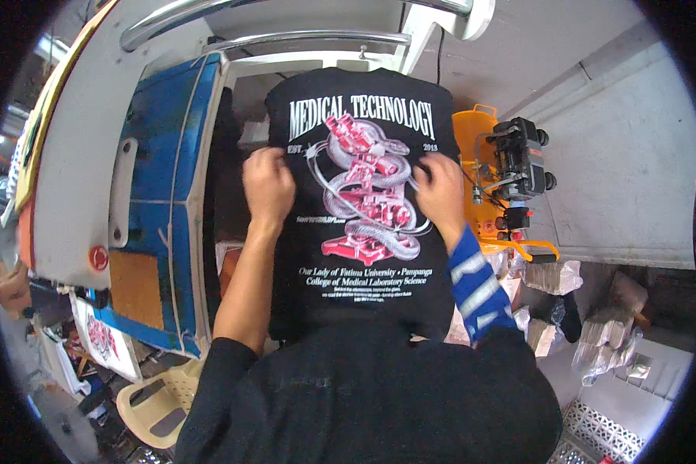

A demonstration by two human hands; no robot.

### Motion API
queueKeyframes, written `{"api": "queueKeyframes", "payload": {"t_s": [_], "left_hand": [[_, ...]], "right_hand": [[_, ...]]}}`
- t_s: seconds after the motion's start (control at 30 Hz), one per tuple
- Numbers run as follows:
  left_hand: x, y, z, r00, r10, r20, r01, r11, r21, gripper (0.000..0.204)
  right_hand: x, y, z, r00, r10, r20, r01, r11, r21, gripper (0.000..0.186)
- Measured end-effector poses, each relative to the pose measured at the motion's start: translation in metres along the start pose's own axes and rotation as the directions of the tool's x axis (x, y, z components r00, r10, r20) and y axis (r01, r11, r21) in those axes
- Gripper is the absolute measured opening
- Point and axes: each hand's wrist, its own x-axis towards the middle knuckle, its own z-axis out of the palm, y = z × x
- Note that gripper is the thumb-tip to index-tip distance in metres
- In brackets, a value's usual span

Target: The person places a black t-shirt on a heat press, aligns a transfer sheet with a medical technology design, and closes the press to apply the print. They then remove the finished t-shirt and repeat the process with another shirt.

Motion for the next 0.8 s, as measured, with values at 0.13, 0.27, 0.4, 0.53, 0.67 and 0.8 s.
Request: {"api": "queueKeyframes", "payload": {"t_s": [0.13,0.27,0.4,0.53,0.67,0.8], "left_hand": [[0.058,0.05,0.087,0.928,0.266,0.26,-0.237,0.962,-0.138,0.035],[0.077,0.039,0.15,0.883,0.242,0.403,-0.305,0.947,0.098,0.046],[0.096,0.025,0.152,0.892,0.289,0.349,-0.355,0.924,0.141,0.045],[0.116,0.02,0.161,0.886,0.23,0.404,-0.287,0.954,0.087,0.039],[0.147,0.016,0.157,0.823,0.129,0.554,-0.237,0.963,0.128,0.026],[0.164,-0.051,0.119,0.93,-0.196,0.309,0.06,0.915,0.4,0.035]], "right_hand": [[0.089,-0.008,0.084,0.99,-0.062,0.126,0.078,0.989,-0.123,0.048],[0.104,0.007,0.133,0.983,0.007,0.182,0.042,0.964,-0.262,0.056],[0.115,0.0,0.124,0.987,0.011,0.16,0.024,0.977,-0.21,0.048],[0.132,-0.001,0.126,0.99,0.01,0.139,0.022,0.973,-0.23,0.04],[0.151,0.026,0.127,0.992,0.005,0.122,0.025,0.97,-0.243,0.027],[0.173,0.081,0.089,0.879,0.465,0.099,-0.376,0.807,-0.456,0.038]]}}
